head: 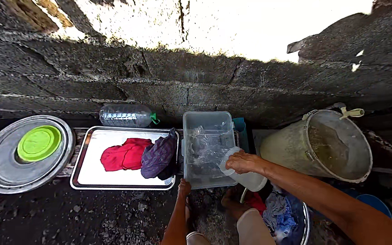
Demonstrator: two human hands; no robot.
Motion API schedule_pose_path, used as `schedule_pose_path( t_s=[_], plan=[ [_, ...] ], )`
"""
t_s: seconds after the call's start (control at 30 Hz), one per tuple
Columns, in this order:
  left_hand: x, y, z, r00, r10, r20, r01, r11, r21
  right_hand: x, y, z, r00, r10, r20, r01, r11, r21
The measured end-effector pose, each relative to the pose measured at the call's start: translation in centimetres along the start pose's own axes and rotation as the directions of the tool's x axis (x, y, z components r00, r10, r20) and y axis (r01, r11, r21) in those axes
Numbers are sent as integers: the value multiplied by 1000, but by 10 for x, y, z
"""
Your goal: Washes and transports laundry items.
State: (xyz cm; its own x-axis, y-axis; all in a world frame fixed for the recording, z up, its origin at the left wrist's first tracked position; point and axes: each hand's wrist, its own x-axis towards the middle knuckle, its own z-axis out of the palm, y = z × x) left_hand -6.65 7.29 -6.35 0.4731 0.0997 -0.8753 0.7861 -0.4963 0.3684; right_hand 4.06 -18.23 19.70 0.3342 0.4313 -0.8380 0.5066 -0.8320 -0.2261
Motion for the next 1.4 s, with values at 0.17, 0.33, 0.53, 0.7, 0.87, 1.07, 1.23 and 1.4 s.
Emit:
schedule_pose_path(
  t_s=[0.17,0.33,0.53,0.7,0.87,1.07,1.23,1.4],
  plan=[
    [4,-1,-1,1000,2,25,-2,1000,3,-17,-9,-18,987,111,114,-103,992,-70],
    [5,-1,-4,999,18,41,-18,1000,-7,-50,-17,-43,957,219,188,-207,975,-82],
    [-1,3,-8,998,13,68,-12,1000,-18,-101,-10,-50,954,271,131,-268,963,-36],
    [2,0,-7,997,14,72,-10,998,-63,-138,25,0,959,275,-64,-265,955,132],
    [-1,3,-8,997,3,71,2,998,-63,-173,78,90,775,395,-492,-136,866,482],
    [-3,5,-9,998,-17,56,20,998,-60,-247,165,172,374,776,-507,-299,619,726],
    [0,8,-13,1000,14,-4,-14,997,78,-283,235,189,54,826,-561,-483,513,710],
    [4,32,-21,986,105,-130,-93,991,98,-177,225,152,358,742,-567,-355,670,652]
  ],
)
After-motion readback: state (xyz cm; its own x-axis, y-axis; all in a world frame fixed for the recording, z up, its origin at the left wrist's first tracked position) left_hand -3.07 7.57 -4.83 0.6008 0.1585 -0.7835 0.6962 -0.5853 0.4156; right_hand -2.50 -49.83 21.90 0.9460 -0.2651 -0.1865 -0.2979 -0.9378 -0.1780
